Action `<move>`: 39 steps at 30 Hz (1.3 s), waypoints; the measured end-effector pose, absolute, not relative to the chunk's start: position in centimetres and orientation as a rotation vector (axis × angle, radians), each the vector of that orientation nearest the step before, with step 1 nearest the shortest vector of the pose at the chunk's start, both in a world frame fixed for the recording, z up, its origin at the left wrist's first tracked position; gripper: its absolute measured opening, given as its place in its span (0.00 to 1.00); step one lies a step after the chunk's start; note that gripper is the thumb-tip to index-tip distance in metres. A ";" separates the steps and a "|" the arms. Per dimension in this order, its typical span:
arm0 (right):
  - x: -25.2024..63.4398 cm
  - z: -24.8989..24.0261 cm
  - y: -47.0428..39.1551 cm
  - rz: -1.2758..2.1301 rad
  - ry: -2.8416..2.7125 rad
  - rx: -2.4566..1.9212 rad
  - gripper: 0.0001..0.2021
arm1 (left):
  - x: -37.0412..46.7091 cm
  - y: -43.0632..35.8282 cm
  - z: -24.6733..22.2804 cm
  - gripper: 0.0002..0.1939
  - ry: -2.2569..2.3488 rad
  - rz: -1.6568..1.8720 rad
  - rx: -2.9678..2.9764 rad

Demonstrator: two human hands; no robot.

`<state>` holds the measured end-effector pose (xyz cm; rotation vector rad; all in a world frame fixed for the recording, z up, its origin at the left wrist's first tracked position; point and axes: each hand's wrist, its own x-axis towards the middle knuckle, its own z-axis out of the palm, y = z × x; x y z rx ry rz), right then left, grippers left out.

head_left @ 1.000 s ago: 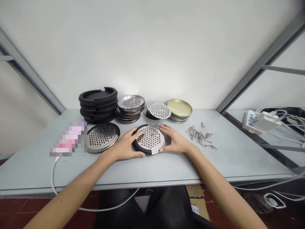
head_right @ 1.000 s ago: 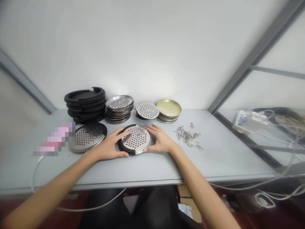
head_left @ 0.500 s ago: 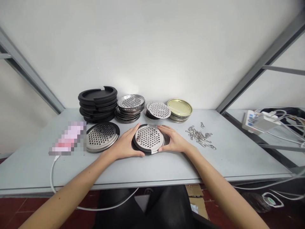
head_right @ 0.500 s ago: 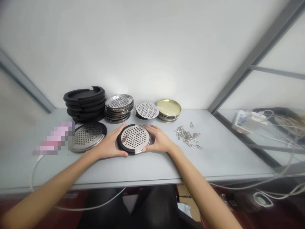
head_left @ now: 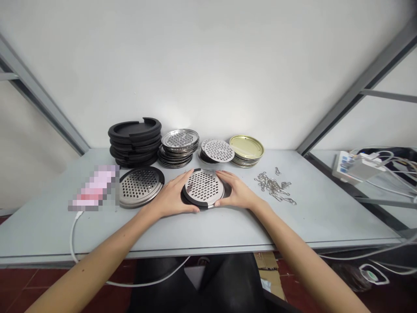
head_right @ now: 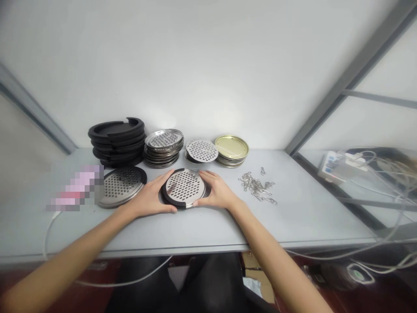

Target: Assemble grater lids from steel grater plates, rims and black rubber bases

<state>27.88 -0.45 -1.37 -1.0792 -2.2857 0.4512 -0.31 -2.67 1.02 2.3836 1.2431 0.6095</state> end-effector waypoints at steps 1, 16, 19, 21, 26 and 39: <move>27.9 -1.4 -0.5 0.450 -2.288 -1.082 0.55 | -0.3 -2.7 0.9 0.62 1.244 0.615 2.380; 29.0 -1.1 -0.6 0.575 -2.401 -1.171 0.57 | -1.4 -2.5 1.4 0.48 1.208 0.467 2.369; 28.8 -0.8 -0.8 0.597 -2.405 -1.141 0.56 | -1.5 -2.3 0.9 0.47 1.227 0.447 2.412; 28.7 -0.6 -0.9 0.597 -2.395 -1.118 0.54 | -1.5 -2.2 0.6 0.47 1.223 0.468 2.468; 28.4 -0.6 -1.0 0.555 -2.357 -1.113 0.56 | -1.3 -2.1 0.3 0.46 1.191 0.473 2.612; 27.8 -1.4 -1.0 0.517 -2.302 -1.168 0.57 | -1.1 -2.0 -0.1 0.44 1.211 0.514 2.595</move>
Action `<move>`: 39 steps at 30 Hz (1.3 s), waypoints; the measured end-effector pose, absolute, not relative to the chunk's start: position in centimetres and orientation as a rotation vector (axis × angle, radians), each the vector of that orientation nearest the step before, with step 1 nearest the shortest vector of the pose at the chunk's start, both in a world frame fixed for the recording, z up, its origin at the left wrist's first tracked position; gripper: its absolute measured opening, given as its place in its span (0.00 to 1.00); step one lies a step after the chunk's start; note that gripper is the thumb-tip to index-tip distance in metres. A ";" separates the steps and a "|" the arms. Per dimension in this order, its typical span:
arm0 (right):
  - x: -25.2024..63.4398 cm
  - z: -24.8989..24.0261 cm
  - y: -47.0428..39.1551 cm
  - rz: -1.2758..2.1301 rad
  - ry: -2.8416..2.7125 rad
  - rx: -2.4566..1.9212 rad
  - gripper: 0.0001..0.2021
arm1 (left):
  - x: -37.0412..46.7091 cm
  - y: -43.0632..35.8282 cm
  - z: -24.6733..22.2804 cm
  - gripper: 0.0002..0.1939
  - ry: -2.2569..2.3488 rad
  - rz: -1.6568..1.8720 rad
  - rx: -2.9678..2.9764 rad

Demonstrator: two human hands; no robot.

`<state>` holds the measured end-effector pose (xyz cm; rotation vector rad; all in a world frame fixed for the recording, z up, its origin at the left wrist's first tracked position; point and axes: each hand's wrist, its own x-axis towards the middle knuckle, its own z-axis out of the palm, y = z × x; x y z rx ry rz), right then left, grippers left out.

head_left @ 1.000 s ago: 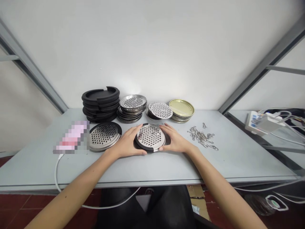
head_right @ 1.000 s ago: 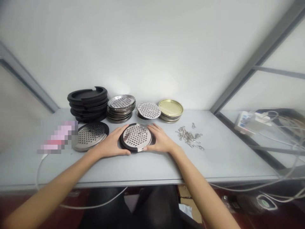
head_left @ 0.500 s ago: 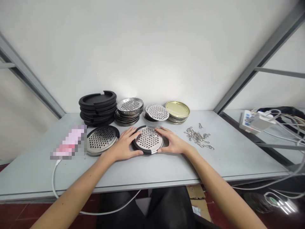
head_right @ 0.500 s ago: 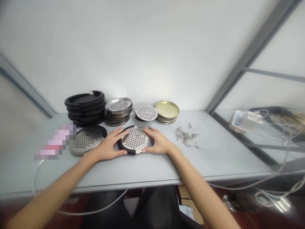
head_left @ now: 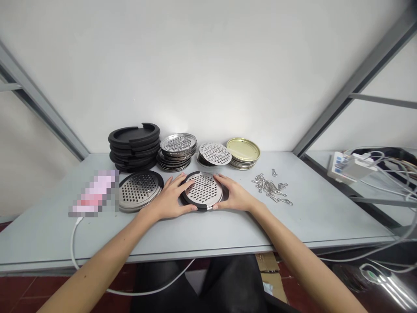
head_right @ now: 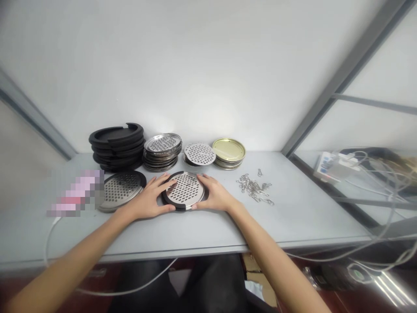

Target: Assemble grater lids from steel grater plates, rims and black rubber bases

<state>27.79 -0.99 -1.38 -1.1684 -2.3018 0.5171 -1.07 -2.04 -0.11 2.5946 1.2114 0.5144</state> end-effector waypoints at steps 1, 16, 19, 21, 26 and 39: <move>27.7 -1.4 -1.0 0.505 -2.291 -1.159 0.57 | -1.0 -2.1 -0.1 0.43 1.226 0.521 2.590; 27.5 -0.6 -1.3 0.510 -2.304 -1.067 0.49 | -0.7 -2.3 -0.4 0.49 1.221 0.573 2.568; 27.8 -0.4 -1.3 0.513 -2.316 -1.042 0.46 | -0.4 -2.3 0.0 0.41 1.121 0.617 2.660; 28.0 -0.2 -1.3 0.521 -2.317 -1.034 0.43 | -0.4 -2.3 0.4 0.36 1.061 0.638 2.689; 28.4 0.1 -1.2 0.552 -2.264 -1.041 0.40 | -0.7 -2.1 0.9 0.29 1.012 0.780 2.613; 28.5 0.3 -1.3 0.337 -2.173 -1.002 0.21 | -0.6 -2.7 1.5 0.33 0.998 0.882 2.543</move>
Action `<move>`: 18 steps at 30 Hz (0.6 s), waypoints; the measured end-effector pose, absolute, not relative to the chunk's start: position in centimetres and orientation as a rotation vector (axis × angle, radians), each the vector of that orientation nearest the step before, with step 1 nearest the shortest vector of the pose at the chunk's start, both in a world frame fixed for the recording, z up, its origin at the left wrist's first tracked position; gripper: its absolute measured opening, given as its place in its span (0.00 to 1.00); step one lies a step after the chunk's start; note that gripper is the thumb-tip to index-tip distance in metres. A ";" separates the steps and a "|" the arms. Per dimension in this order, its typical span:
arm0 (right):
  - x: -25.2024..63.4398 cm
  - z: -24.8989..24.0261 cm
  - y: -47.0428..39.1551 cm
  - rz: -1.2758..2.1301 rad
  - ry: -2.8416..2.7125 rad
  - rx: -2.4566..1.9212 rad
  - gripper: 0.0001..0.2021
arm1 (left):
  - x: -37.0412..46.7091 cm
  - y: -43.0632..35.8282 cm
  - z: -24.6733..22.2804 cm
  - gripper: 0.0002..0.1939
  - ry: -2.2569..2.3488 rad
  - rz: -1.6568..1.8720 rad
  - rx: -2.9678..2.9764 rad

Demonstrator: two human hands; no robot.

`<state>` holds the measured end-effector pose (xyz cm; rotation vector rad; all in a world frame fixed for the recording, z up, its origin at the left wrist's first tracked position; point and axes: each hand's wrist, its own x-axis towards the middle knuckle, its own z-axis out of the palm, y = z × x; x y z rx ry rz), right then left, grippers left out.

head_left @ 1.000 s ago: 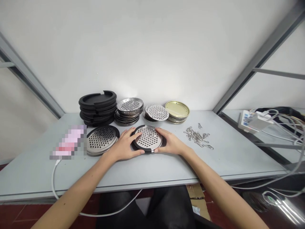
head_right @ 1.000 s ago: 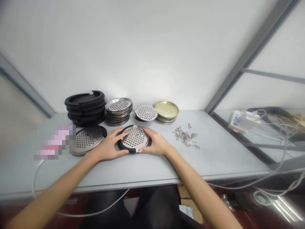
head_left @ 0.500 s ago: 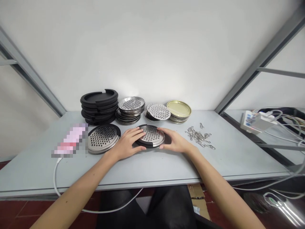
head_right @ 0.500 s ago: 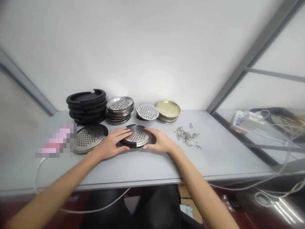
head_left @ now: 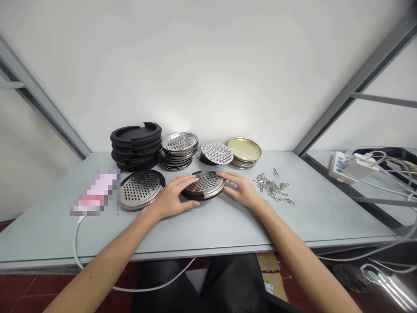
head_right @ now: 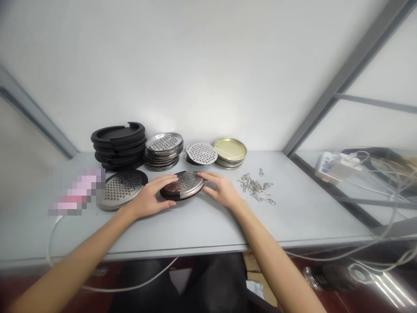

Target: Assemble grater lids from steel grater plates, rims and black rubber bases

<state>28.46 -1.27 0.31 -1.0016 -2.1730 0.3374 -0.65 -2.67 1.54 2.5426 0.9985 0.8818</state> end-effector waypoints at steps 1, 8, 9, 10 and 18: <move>28.5 0.3 -1.3 0.330 -2.171 -0.997 0.21 | -0.6 -2.7 1.6 0.32 0.976 0.870 2.552; 28.6 0.1 -1.3 0.361 -2.093 -1.049 0.25 | -0.7 -2.4 1.4 0.25 0.840 0.897 2.593; 28.6 0.0 -1.3 0.370 -2.070 -1.059 0.26 | -0.7 -2.4 1.4 0.24 0.840 0.910 2.586; 28.6 0.0 -1.2 0.377 -2.051 -1.063 0.27 | -0.7 -2.3 1.3 0.24 0.845 0.919 2.578; 28.4 0.5 -1.4 0.337 -2.007 -1.007 0.30 | -0.8 -2.4 1.2 0.23 0.905 0.935 2.539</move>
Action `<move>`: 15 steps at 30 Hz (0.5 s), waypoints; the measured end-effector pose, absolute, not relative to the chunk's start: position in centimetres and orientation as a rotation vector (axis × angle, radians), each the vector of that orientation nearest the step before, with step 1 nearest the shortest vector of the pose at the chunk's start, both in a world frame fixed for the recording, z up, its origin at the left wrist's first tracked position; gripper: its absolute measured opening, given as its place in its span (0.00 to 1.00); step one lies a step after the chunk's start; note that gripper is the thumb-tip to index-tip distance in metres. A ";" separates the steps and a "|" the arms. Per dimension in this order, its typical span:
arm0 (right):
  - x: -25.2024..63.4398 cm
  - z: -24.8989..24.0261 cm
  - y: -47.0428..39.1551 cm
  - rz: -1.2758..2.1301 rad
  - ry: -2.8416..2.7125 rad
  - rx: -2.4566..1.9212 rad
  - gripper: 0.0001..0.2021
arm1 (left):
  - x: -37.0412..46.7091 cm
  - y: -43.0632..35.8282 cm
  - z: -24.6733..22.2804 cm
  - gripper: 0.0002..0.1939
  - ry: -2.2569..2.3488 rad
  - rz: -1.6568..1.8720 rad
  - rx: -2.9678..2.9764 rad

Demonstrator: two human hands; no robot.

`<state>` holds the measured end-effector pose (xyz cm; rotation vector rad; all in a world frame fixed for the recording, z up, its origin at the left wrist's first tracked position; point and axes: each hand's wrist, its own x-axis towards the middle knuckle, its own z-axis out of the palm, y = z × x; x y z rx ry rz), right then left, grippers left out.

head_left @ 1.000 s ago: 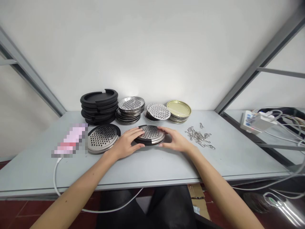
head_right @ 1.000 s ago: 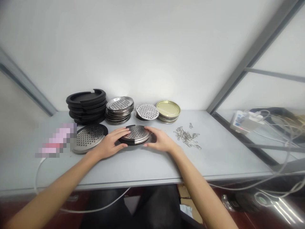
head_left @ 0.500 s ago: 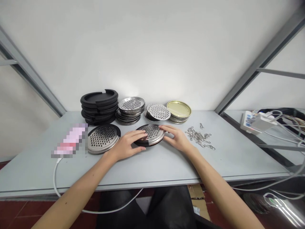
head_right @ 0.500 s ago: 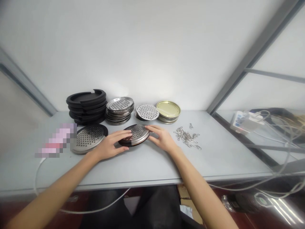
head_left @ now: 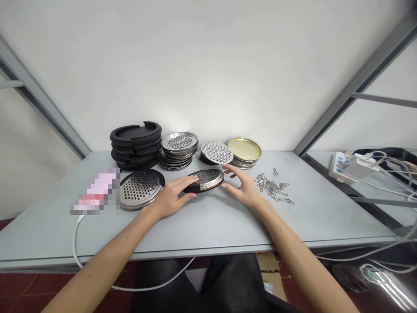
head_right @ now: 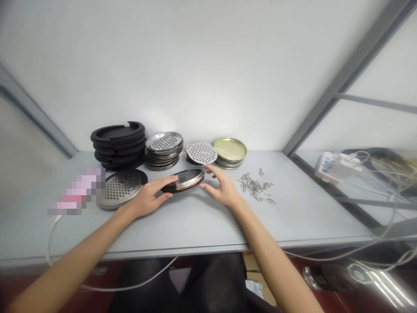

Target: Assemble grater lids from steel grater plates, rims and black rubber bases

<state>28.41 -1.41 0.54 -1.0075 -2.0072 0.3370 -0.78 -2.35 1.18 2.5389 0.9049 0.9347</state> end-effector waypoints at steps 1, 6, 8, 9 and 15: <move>28.4 0.6 -1.5 0.325 -2.018 -0.989 0.30 | -0.8 -2.3 1.1 0.23 0.906 0.937 2.540; 28.4 1.0 -1.7 0.315 -2.127 -0.908 0.27 | -0.8 -2.2 1.1 0.24 0.865 0.920 2.583; 28.4 1.0 -1.6 0.315 -2.149 -0.872 0.22 | -0.7 -2.2 1.2 0.24 0.839 0.899 2.607; 28.3 1.0 -1.5 0.313 -2.154 -0.853 0.21 | -0.7 -2.2 1.2 0.24 0.834 0.890 2.614; 28.3 0.8 -1.1 0.347 -2.183 -0.798 0.21 | -0.6 -2.4 1.3 0.24 0.893 0.893 2.595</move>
